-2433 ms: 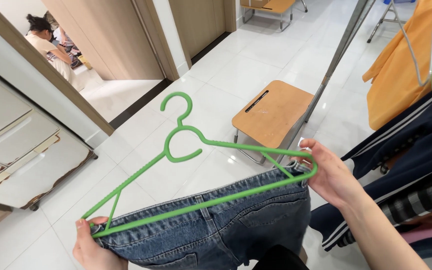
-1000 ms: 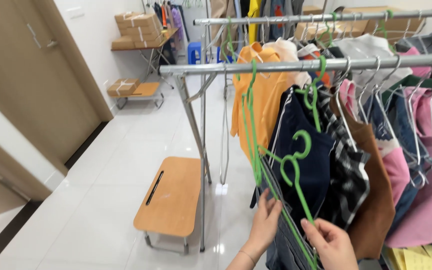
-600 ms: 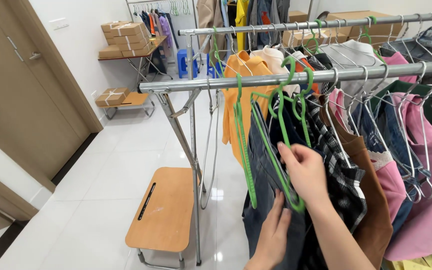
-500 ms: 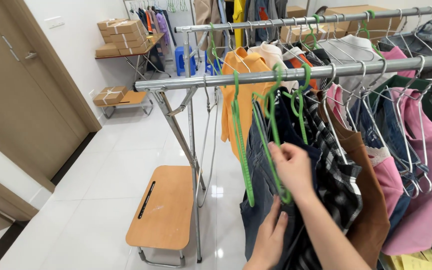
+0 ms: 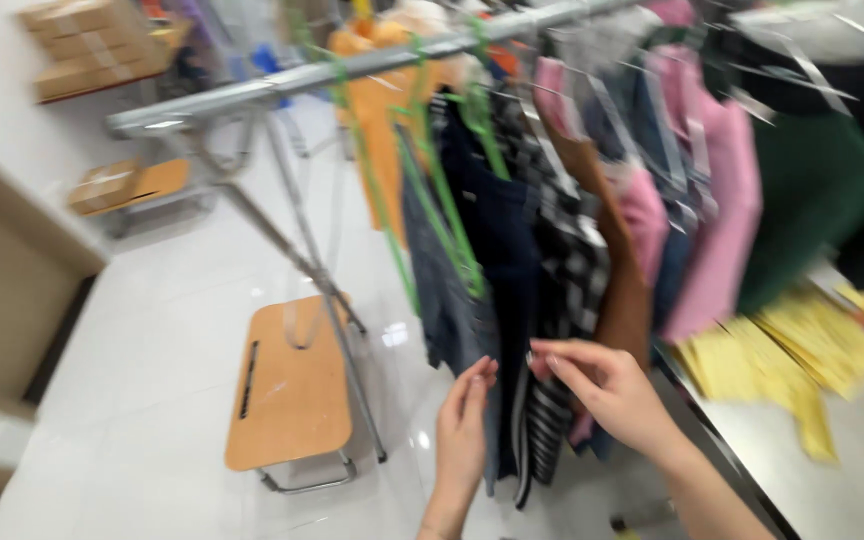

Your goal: The person hangs a pair of jeans on a green hanger and places it on a clothing rack. They then take a brown long-sleeved shirt from the rack, fold it on a metal table, and place it on a stack. Finally, they take another brown shirt from the rack, fold it on the table, and add it to the stack.

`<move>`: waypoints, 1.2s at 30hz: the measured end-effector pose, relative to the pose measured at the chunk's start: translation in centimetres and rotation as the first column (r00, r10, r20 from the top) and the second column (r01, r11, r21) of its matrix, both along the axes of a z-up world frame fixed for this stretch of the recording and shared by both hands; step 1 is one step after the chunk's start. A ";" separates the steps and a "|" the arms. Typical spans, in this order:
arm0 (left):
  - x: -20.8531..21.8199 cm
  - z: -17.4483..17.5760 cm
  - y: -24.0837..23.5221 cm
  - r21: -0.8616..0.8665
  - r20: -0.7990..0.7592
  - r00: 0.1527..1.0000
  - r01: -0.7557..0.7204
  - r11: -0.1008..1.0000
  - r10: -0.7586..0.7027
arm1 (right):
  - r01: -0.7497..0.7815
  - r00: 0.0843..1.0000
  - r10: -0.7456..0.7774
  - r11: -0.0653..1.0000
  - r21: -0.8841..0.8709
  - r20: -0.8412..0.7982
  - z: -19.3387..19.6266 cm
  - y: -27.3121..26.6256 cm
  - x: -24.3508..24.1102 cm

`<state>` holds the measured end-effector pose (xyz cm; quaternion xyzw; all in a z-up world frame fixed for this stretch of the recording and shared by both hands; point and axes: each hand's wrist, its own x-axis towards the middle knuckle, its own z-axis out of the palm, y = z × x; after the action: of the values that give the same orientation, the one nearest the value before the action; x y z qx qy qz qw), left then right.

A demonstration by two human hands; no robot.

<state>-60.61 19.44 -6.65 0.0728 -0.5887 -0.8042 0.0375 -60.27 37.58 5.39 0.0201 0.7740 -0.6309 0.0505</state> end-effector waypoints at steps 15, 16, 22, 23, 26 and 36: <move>8.4 0.7 18.3 -0.024 0.212 0.724 0.676 0.737 -0.657 | 0.906 0.421 -0.904 0.423 0.011 0.071 -7.9 26.9 29.6; 8.4 0.7 19.5 -0.027 0.218 0.693 0.708 0.706 -0.687 | 0.924 0.380 -0.922 0.382 0.011 0.077 -8.6 27.8 31.1; 7.8 4.7 29.4 -0.033 0.253 0.583 0.803 0.595 -0.772 | 0.985 0.173 -0.979 0.170 -0.043 0.103 -8.7 33.7 36.5; 8.2 6.3 31.2 -0.067 0.317 0.545 0.830 0.555 -0.777 | 0.983 0.181 -0.979 0.177 -0.049 0.089 -9.2 35.5 37.4; 8.7 8.0 36.8 -0.119 0.383 0.441 0.895 0.430 -0.812 | 0.990 0.139 -0.988 0.135 -0.048 0.070 -9.8 40.9 39.6; 6.7 5.5 56.8 -0.131 0.331 0.353 0.936 0.327 -0.875 | 0.996 -0.010 -0.982 -0.027 -0.084 0.190 -14.8 67.8 41.3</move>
<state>-53.88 76.29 -1.15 -0.1959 -0.6415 -0.5753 -0.4681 -18.98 105.34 -9.37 0.5815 0.4613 -0.5504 -0.3822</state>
